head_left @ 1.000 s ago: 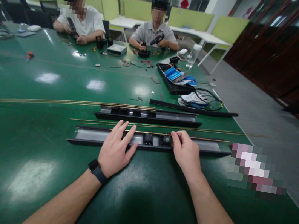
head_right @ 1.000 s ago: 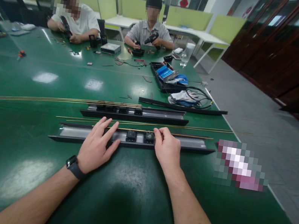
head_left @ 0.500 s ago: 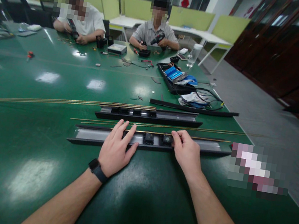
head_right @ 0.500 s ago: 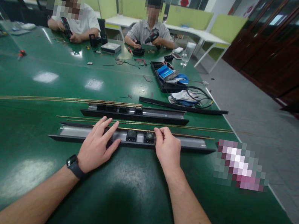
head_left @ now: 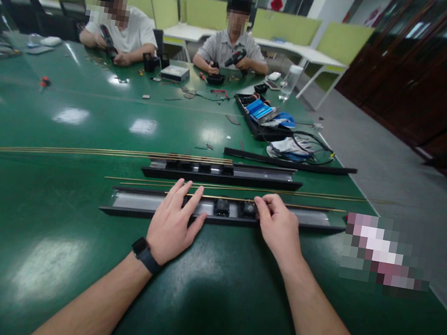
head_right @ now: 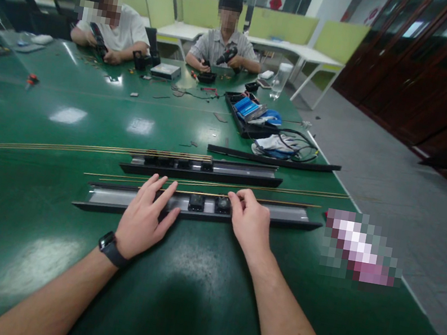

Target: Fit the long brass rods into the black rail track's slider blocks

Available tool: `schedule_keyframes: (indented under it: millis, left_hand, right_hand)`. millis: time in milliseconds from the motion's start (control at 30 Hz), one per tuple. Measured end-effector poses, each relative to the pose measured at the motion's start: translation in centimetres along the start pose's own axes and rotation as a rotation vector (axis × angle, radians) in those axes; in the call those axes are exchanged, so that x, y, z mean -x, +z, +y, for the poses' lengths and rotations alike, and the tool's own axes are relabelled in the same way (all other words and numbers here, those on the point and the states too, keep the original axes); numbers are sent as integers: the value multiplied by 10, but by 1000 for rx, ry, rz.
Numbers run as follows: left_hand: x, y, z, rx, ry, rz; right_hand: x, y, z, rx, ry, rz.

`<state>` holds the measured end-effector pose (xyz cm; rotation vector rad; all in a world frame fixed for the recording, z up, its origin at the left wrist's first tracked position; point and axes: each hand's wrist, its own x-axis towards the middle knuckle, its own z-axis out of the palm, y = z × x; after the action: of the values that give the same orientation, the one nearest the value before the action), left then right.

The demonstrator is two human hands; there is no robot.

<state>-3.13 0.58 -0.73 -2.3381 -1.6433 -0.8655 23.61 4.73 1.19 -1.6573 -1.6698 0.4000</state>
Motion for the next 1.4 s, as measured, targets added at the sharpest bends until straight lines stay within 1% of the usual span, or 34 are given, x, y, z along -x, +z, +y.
schedule_keyframes:
  millis: [167,433,767,1100,1400]
  left_hand:
    - [0,0,-1,4,2,2]
    - [0,0,-1,-2,4,3]
    - [-1,0,0,3,8,8]
    - [0,0,0,-8,12,7]
    - [0,0,-1,-1,9,3]
  right_hand:
    - [-1,1,-1,16,22,15]
    - [1,-1,-1,-40,23,23]
    - [-1,0,0,2,22,7]
    - [0,-1,0,-22,9,-3]
    - [-2,-1,-4,-5,50,-4]
